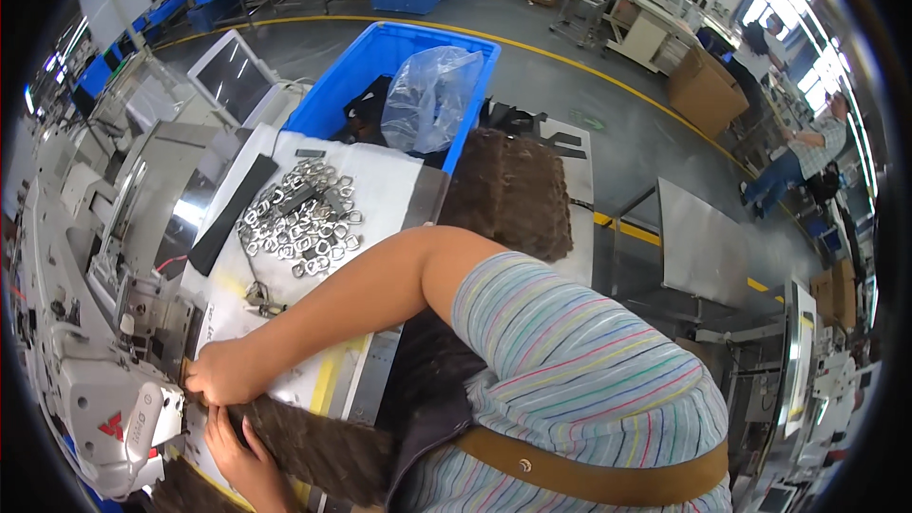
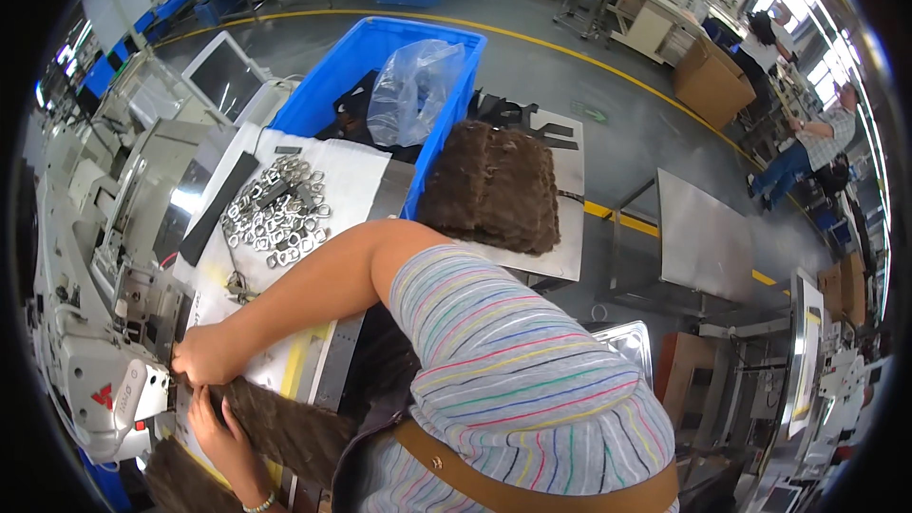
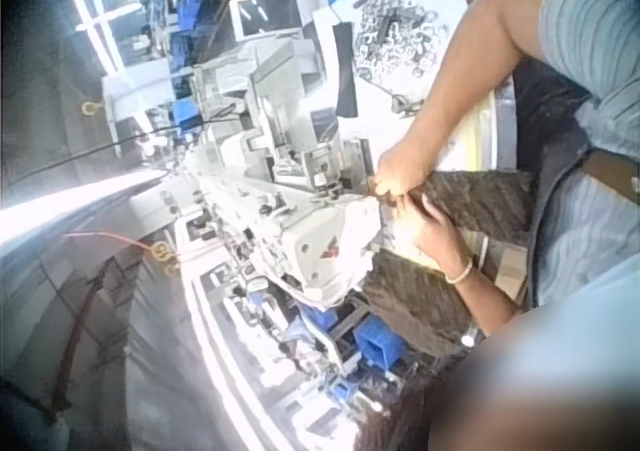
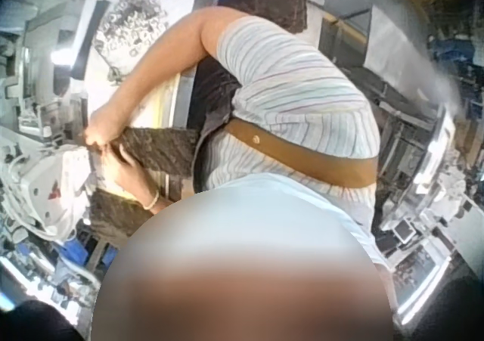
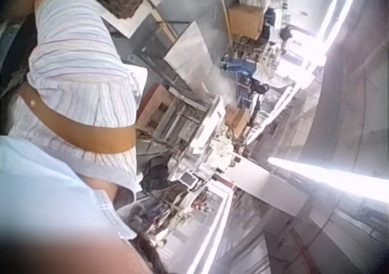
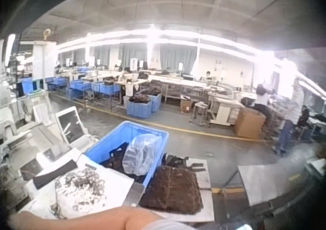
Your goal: Attaching metal rings and hardware to strips of faux fur using a machine and tools.
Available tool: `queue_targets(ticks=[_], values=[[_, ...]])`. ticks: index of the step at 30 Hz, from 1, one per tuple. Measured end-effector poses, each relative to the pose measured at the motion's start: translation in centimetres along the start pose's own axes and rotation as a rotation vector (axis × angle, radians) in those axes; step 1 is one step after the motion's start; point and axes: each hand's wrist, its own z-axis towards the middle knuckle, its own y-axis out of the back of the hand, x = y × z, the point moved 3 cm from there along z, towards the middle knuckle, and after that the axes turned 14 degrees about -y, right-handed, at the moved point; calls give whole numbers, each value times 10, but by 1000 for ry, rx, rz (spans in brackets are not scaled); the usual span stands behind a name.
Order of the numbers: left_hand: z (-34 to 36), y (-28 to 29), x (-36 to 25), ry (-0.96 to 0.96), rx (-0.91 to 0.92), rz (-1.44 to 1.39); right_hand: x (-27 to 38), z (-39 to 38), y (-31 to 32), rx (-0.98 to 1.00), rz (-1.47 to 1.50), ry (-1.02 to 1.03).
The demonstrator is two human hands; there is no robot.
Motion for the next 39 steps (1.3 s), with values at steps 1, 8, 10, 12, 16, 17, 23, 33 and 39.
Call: queue_targets(ticks=[1,8,10,12,16,17,23,33,39], values=[[-6,4,-2,-10,-5,-3,5,5,-2,29,-17,13],[14,46,-35,-98,-141,51,21,28,-10,22,-228,105],[17,49,-40,9,-167,-55,21,31,-7,89,-262,79],[16,50,-37,206,-193,-139,24,29,-7,82,-291,93],[-1,45,-9,221,-253,-138,31,24,-14,-82,-254,137],[-2,38,11,229,-258,-124,24,24,-17,-121,-202,151],[-24,3,40,452,-308,-439,32,2,24,-321,156,322],[-12,15,17,486,-506,-1355,43,-33,125,-82,294,-432],[-6,20,-5,287,-542,-1205,27,-44,109,430,1017,-927]])
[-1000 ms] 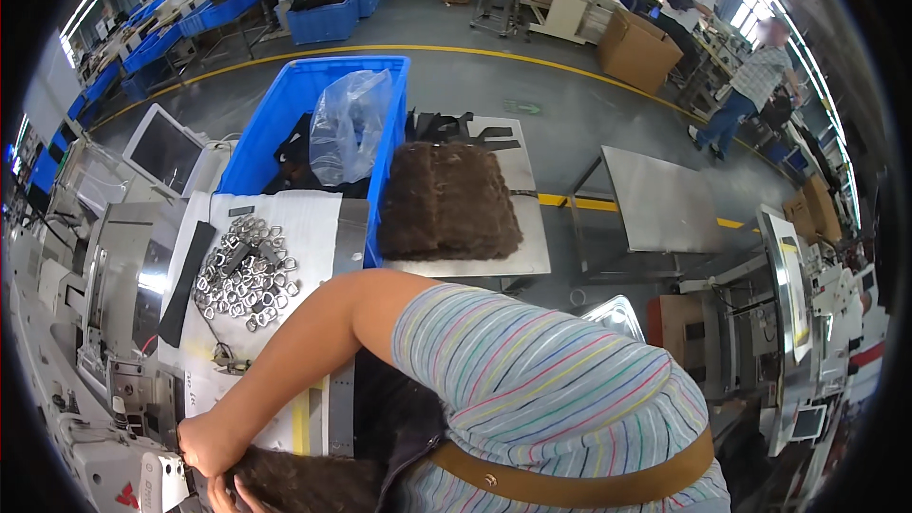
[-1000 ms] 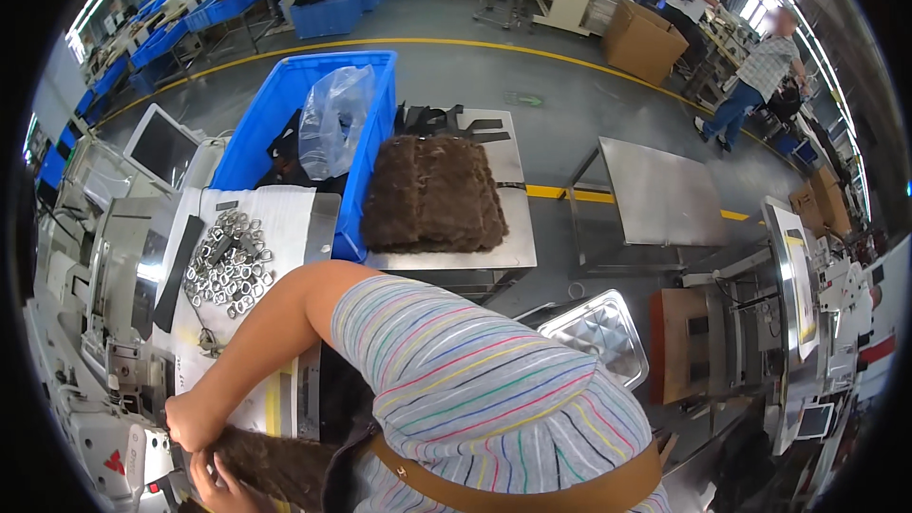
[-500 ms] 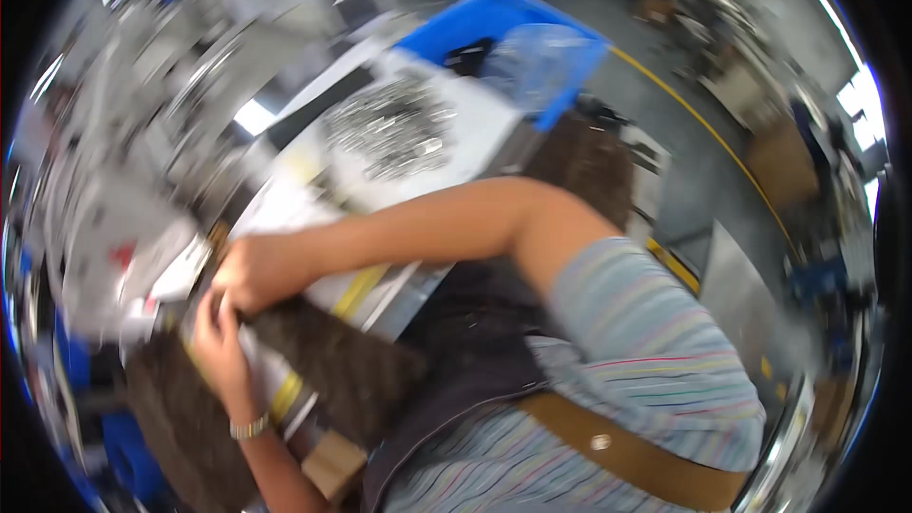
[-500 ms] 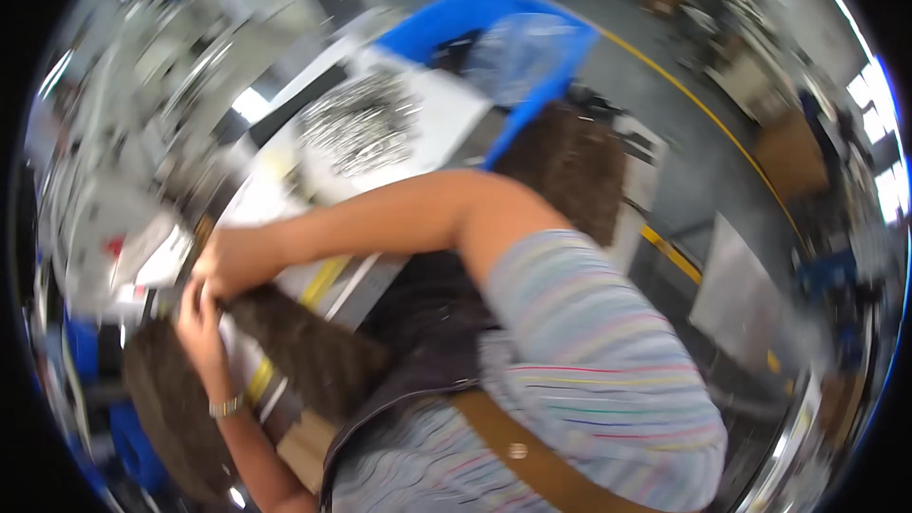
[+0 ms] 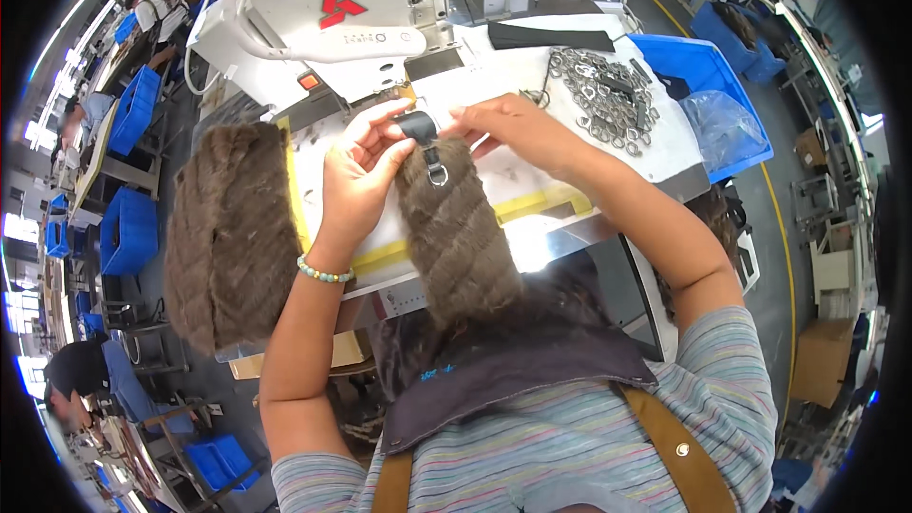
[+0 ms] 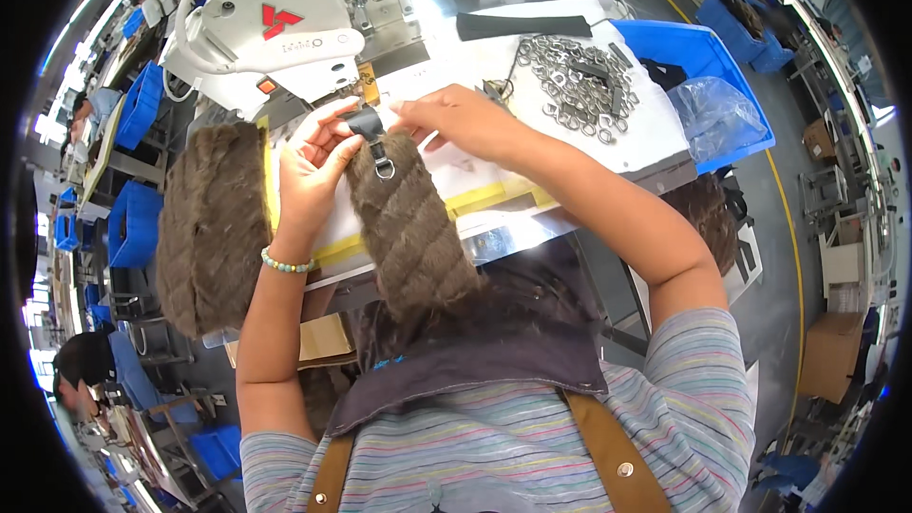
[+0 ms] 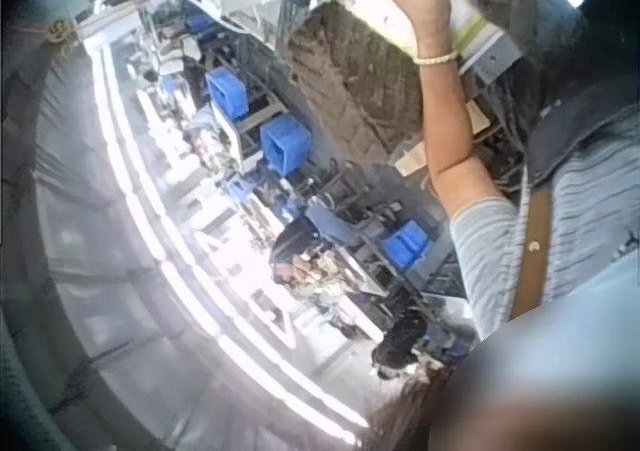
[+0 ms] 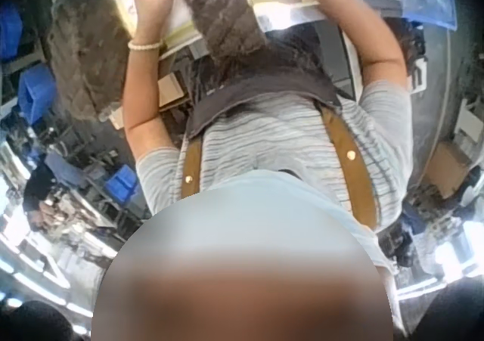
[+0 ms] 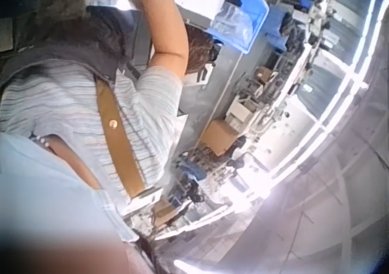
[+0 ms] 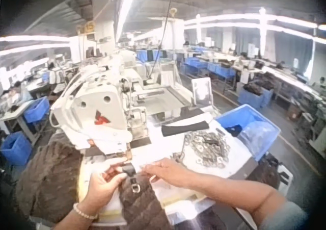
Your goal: Attaching metal rings and hardware to strips of faux fur using a machine and tools.
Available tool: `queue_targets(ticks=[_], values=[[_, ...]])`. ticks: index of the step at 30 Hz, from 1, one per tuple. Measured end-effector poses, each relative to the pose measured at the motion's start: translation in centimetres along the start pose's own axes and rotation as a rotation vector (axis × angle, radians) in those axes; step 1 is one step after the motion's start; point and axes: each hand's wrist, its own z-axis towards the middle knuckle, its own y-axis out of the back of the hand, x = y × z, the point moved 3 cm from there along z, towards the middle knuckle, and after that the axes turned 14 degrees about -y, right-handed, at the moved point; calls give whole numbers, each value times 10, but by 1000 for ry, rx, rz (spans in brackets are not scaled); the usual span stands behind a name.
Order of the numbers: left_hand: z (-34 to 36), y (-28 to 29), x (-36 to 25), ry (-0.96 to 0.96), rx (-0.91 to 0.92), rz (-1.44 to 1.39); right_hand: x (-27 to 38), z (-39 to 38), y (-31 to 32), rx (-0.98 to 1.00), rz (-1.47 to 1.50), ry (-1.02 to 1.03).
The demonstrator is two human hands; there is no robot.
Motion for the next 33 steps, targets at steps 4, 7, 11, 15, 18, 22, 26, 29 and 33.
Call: queue_targets(ticks=[4,7,11,15,18,22,26,29,33], values=[[1,-7,3,1,94,66,-12,-15,-24,-57,-222,101],[1,-6,0,-38,41,198,-18,-39,-8,-169,-85,86],[-7,20,1,-40,19,376,-14,-142,66,-427,232,172],[-3,-2,-4,-39,94,327,-47,-366,188,-866,303,518],[-6,-7,-6,-35,130,377,-30,-418,192,-1179,142,442],[-6,-10,-3,-45,125,402,-74,-420,211,-1528,-301,163],[-6,-2,7,-25,111,408,-106,-419,211,-1507,-274,117],[-6,6,11,-3,116,429,-116,-426,219,-1501,-128,237],[-5,11,19,34,120,429,-172,-421,266,-1523,178,257]])
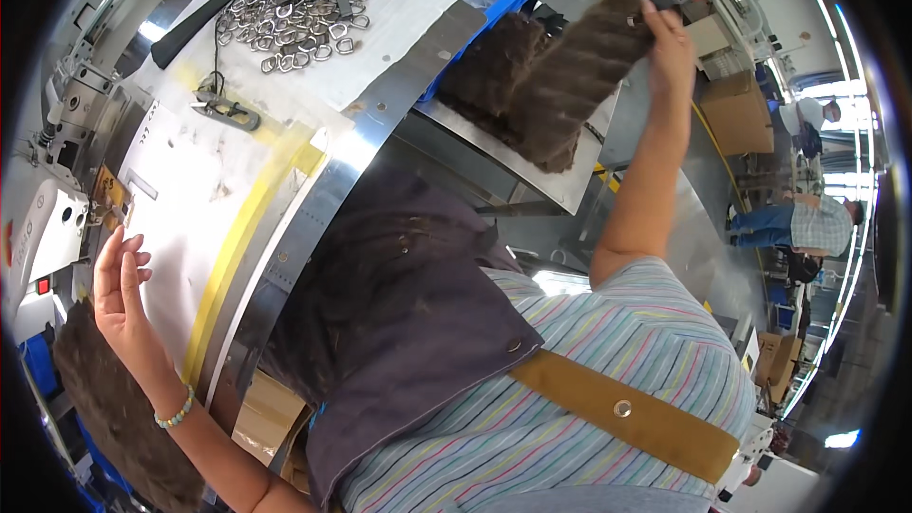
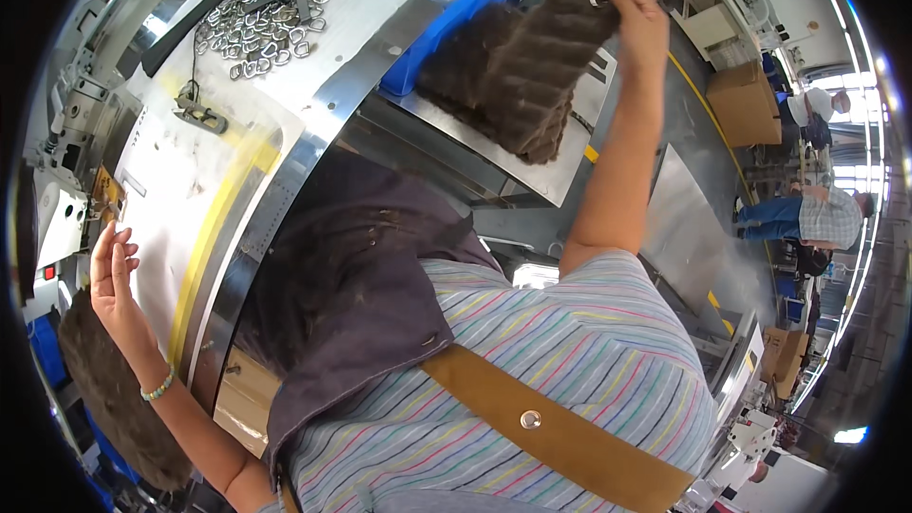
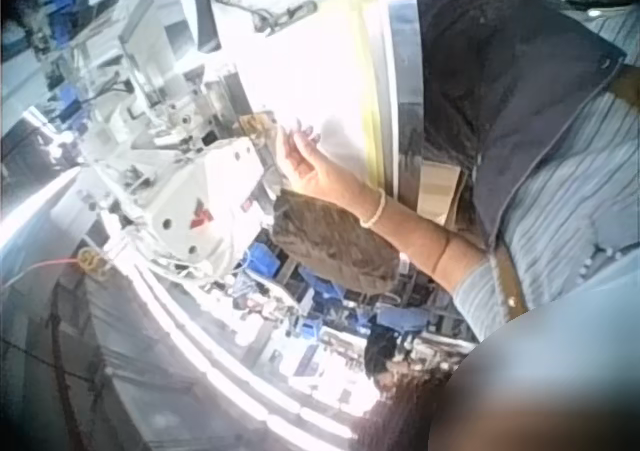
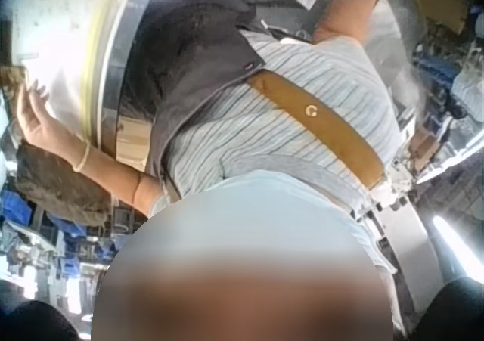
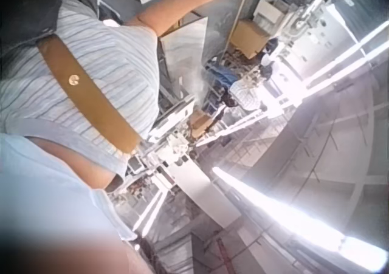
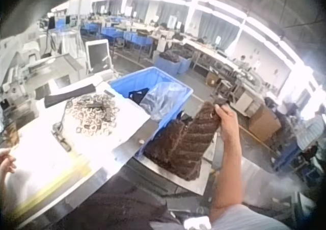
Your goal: Attaching metal rings and hardware to strips of faux fur using a machine and tools.
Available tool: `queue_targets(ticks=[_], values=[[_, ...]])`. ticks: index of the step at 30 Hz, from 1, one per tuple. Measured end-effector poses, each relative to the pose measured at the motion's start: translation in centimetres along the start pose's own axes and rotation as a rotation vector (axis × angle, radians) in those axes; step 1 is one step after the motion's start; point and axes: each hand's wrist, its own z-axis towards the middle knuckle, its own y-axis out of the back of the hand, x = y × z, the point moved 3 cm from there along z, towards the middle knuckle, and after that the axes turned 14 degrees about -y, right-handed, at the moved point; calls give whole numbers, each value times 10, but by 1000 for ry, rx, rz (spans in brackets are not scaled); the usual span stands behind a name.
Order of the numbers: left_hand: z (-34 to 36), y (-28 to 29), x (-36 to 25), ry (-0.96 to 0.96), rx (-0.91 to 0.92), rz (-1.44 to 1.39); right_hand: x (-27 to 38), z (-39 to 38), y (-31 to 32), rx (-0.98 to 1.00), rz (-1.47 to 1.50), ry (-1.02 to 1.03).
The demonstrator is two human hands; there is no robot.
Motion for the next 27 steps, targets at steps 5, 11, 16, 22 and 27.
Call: queue_targets(ticks=[5,11,16,22,27], values=[[-2,7,8,49,-32,33,-150,67,-43,41,41,-294],[1,-2,32,144,-33,-107,-264,149,-7,-133,-283,-457],[-3,3,34,184,-34,-69,-280,177,-23,-95,-631,-462],[-1,-1,31,196,-9,-96,-265,190,-11,-128,-1071,-192],[-1,-2,20,218,39,-77,-279,147,-9,-243,-915,-306]])
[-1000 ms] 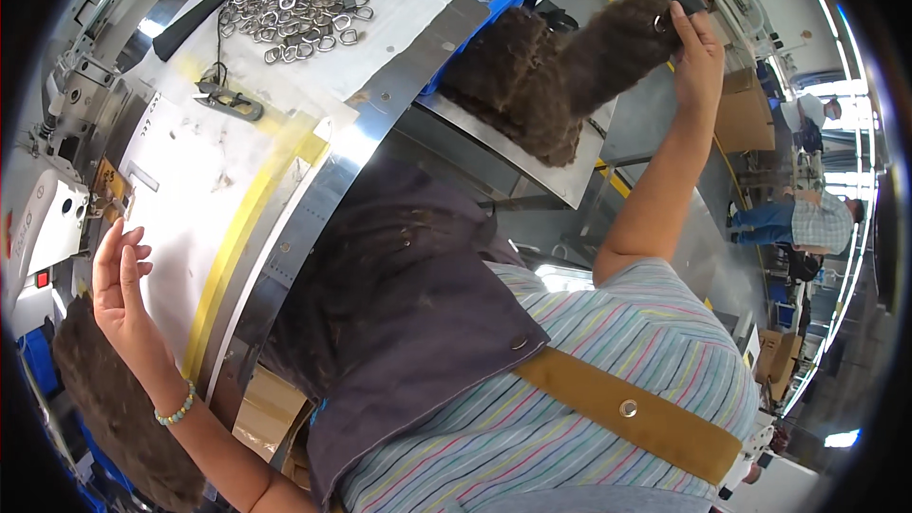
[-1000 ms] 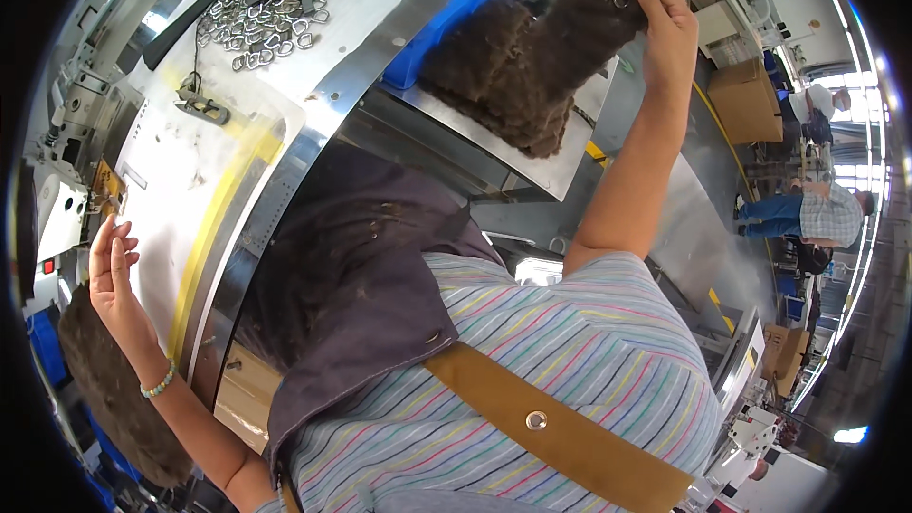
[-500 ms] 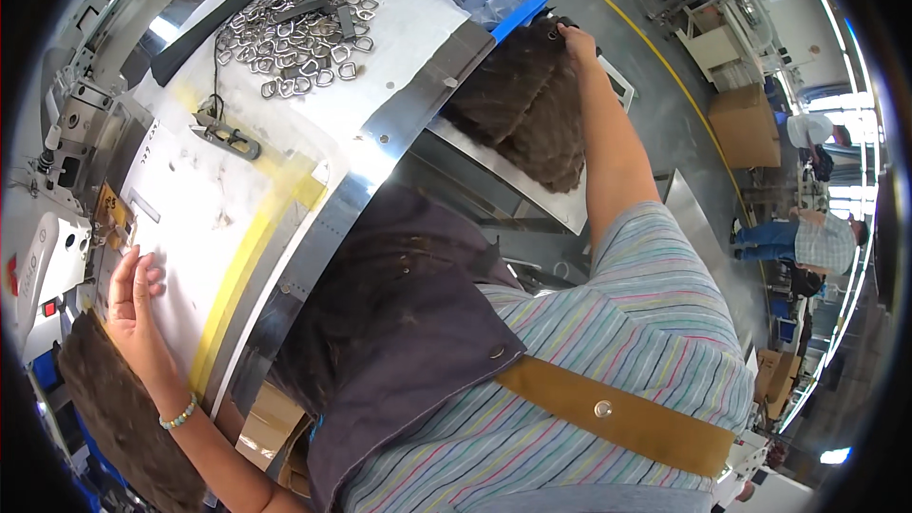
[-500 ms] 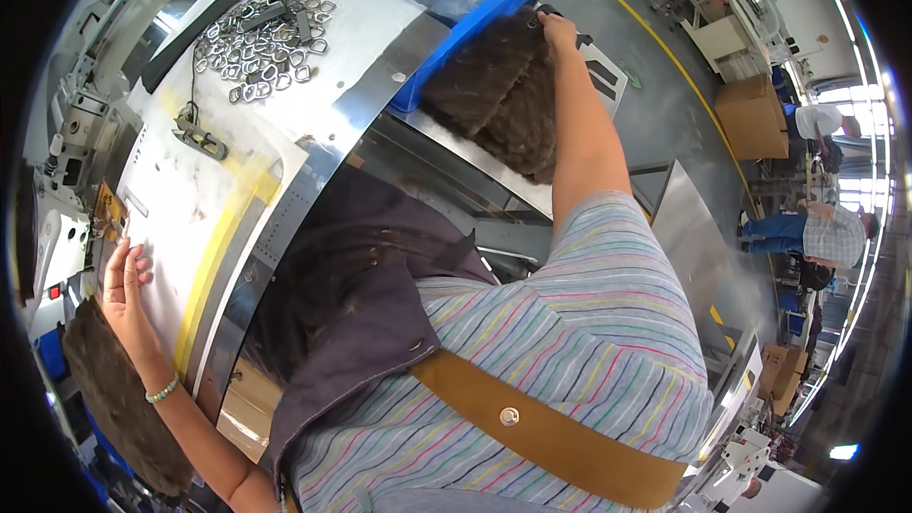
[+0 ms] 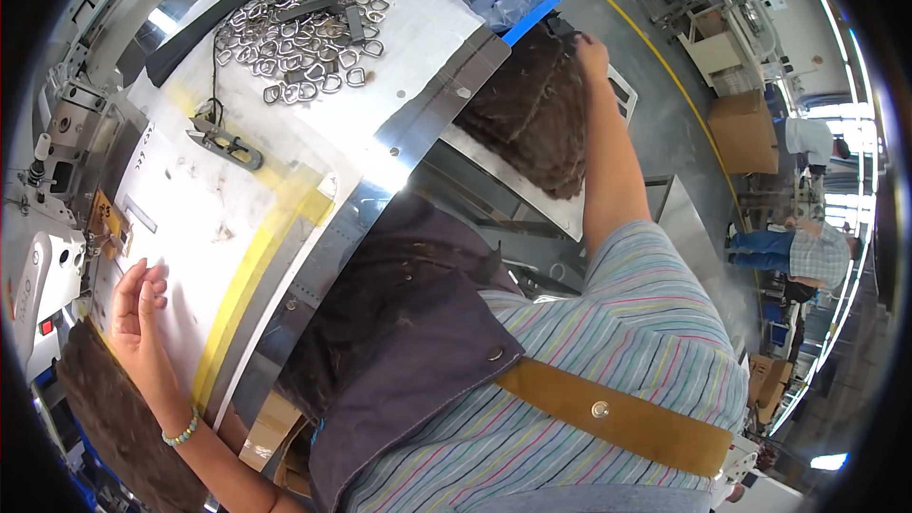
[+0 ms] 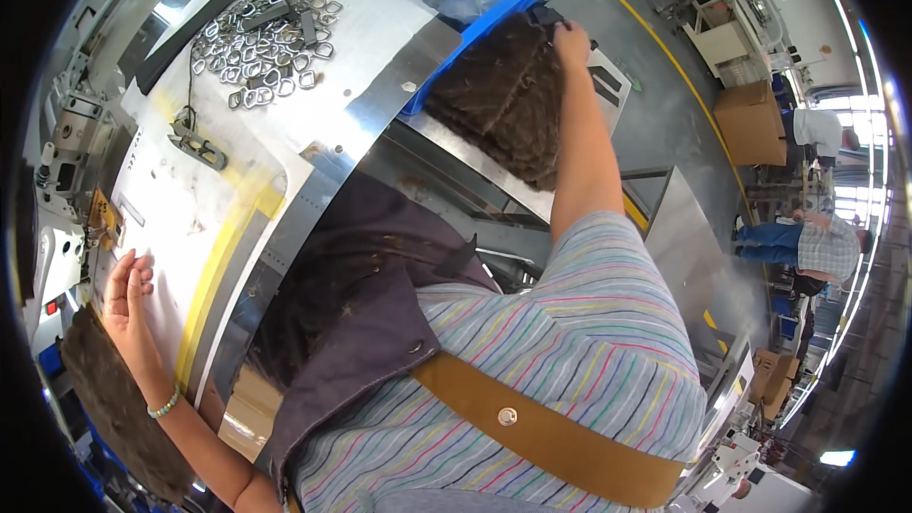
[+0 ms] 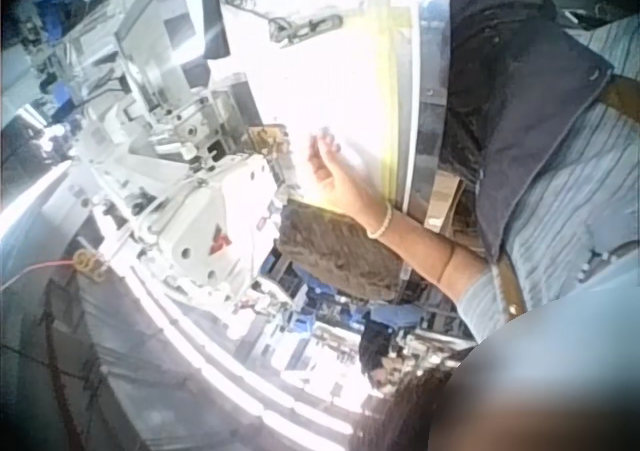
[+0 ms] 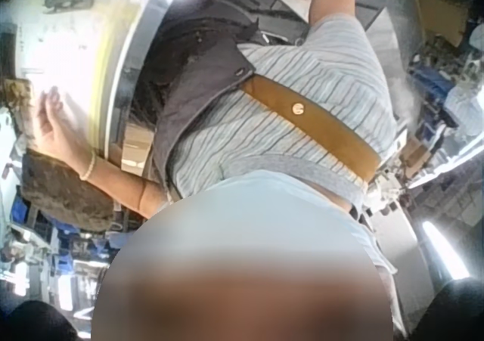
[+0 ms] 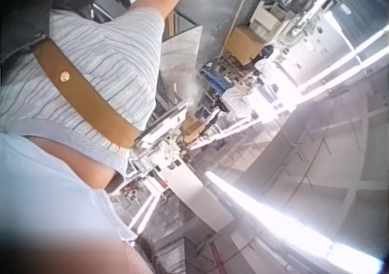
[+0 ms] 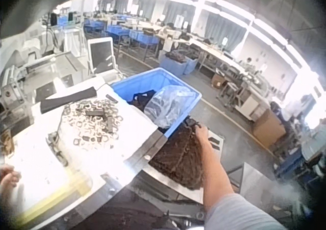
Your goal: Attaching metal rings and hardware to strips of faux fur using a machine and tools.
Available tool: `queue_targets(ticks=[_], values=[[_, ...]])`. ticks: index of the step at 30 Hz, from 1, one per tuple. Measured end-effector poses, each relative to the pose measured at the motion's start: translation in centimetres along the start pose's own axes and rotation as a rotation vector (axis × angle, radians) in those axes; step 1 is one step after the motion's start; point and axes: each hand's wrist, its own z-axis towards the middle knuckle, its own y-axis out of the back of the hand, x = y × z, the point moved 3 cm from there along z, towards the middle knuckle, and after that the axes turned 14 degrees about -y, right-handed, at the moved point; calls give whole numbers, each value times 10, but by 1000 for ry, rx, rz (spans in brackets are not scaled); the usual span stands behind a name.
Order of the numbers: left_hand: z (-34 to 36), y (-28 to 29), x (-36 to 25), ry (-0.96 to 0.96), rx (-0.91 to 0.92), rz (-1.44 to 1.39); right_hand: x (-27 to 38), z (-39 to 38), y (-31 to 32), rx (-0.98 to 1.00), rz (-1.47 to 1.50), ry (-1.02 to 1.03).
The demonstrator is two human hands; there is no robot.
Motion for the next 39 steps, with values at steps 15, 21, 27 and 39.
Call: queue_targets(ticks=[15,21,27,39], values=[[-5,-9,-51,-256,41,336,324,-259,102,254,579,947],[-1,-8,-54,-523,23,698,395,-354,48,451,-84,1336],[-6,-6,-57,-562,3,734,400,-363,36,298,-301,1318],[-9,-9,-67,-607,5,745,400,-369,41,368,-212,1341]])
